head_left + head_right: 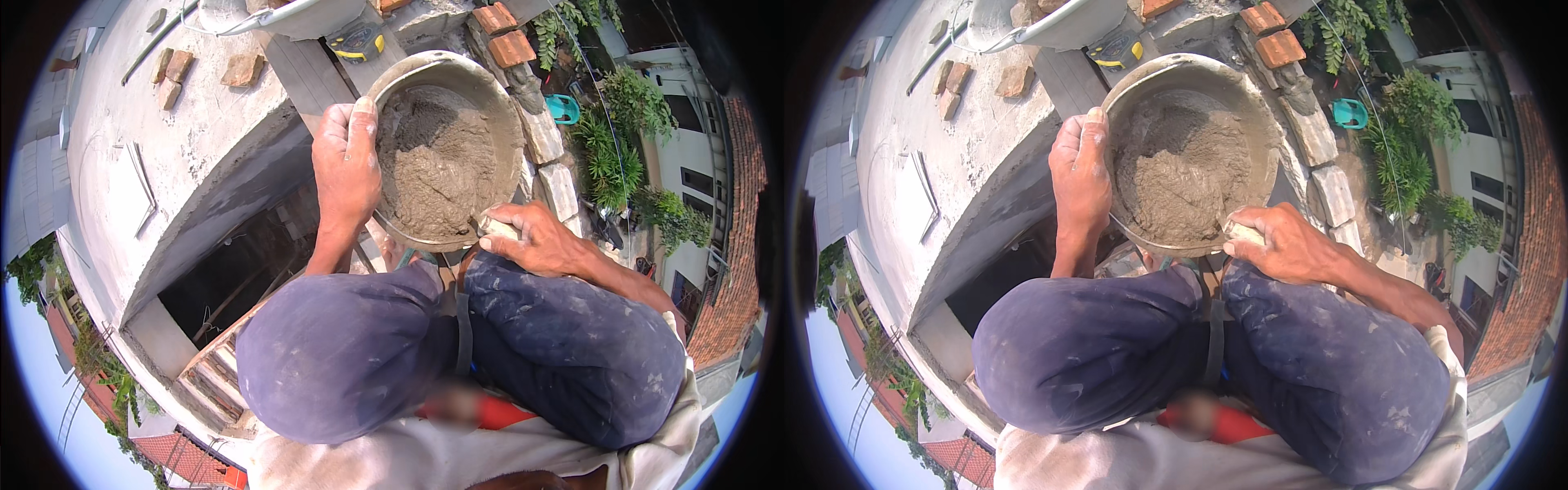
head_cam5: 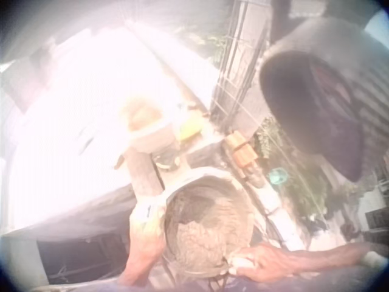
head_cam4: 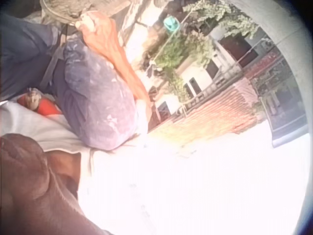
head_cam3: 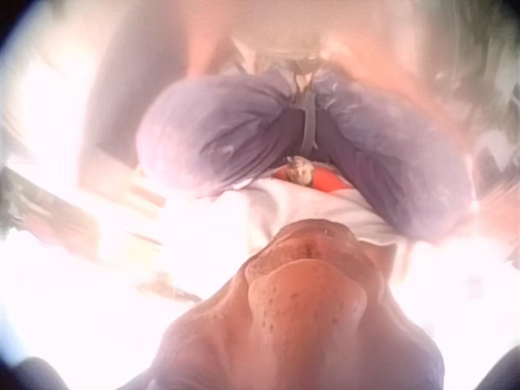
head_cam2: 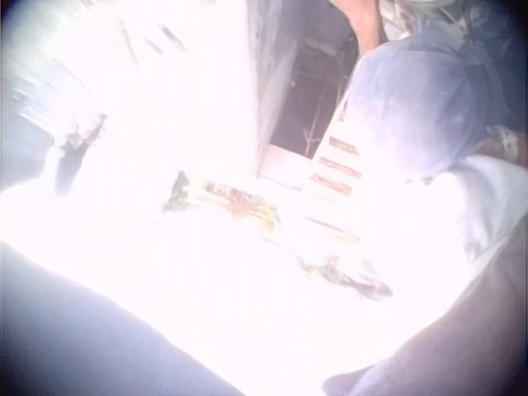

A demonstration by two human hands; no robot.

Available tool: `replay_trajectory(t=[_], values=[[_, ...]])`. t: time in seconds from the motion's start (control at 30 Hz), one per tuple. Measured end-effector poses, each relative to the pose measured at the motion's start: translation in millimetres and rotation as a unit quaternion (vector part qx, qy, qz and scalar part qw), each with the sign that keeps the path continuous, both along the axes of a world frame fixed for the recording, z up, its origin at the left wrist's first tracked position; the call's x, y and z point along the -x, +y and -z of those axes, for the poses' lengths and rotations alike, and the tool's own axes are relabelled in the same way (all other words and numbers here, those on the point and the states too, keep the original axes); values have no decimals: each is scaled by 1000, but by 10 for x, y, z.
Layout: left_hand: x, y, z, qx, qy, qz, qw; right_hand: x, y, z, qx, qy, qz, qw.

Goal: The person scoops mortar from a bucket with a trowel and applies it to a wall, then places bricks one by one along a guide string. They repeatedly pick up bricks, apply mortar, and set them in place, occasionally adjusting the string and tapping bricks to align them.

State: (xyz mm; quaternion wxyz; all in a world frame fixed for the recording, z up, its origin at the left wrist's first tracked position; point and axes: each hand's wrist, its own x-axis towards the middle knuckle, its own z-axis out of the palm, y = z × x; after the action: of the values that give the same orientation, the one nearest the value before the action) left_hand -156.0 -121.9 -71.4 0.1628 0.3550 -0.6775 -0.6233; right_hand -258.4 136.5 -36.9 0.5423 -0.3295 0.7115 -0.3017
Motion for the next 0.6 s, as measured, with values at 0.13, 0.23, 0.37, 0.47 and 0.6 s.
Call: replay_trajectory(t=[0.13,0.23,0.37,0.47,0.6], values=[[-4,-69,140,-8,31,-1,999,0,138,196,34,-62,30,997],[-12,-130,205,-45,56,-13,997,34,197,222,89,-68,47,993],[-189,-447,367,-130,51,-2,990,77,274,245,143,-76,81,983],[-352,-635,515,-209,66,6,976,151,378,146,145,-71,146,976],[-414,-761,598,-230,65,15,971,217,638,145,149,38,256,955]])
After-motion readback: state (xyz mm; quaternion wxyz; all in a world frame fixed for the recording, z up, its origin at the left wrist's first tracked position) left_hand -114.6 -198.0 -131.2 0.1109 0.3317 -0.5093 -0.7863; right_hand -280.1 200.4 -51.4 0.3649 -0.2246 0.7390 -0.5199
